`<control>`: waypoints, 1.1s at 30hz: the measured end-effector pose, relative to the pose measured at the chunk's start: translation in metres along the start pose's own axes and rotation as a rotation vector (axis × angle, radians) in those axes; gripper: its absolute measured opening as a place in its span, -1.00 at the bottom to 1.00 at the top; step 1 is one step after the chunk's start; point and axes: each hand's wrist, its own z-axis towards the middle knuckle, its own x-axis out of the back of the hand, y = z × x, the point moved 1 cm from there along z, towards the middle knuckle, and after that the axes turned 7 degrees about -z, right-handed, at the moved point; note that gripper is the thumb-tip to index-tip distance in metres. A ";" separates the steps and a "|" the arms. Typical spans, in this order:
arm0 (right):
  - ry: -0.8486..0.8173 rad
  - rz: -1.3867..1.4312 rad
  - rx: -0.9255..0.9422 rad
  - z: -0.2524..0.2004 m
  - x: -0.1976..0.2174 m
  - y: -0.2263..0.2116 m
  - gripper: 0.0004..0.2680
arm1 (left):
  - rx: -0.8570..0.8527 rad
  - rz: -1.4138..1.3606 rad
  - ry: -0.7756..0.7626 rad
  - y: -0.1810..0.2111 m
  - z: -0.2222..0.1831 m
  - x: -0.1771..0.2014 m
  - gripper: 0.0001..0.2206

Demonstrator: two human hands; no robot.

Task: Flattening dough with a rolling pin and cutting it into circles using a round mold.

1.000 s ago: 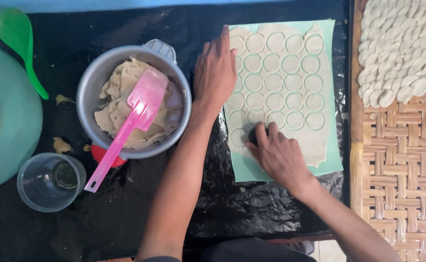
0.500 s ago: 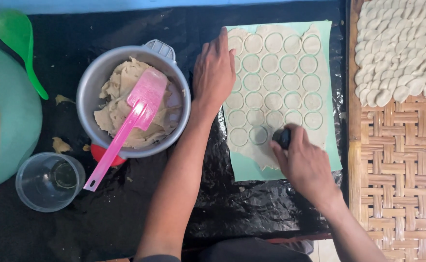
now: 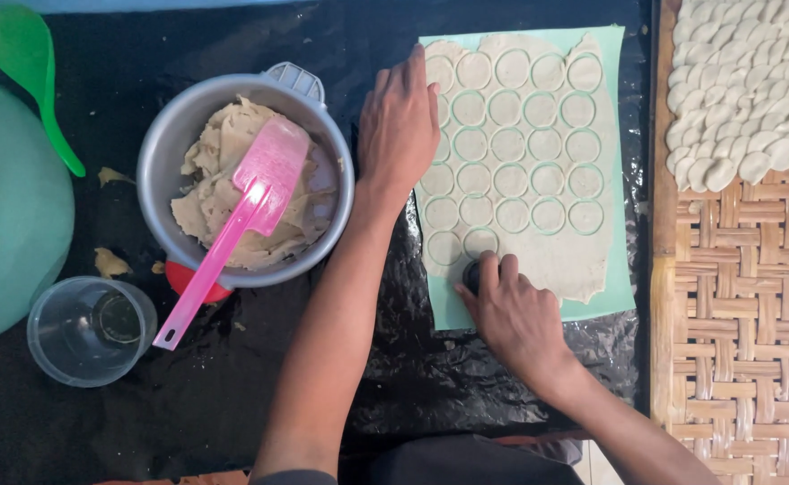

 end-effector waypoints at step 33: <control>0.019 -0.069 -0.166 0.016 0.006 0.038 -0.64 | -0.012 -0.006 -0.007 0.001 -0.001 0.002 -0.59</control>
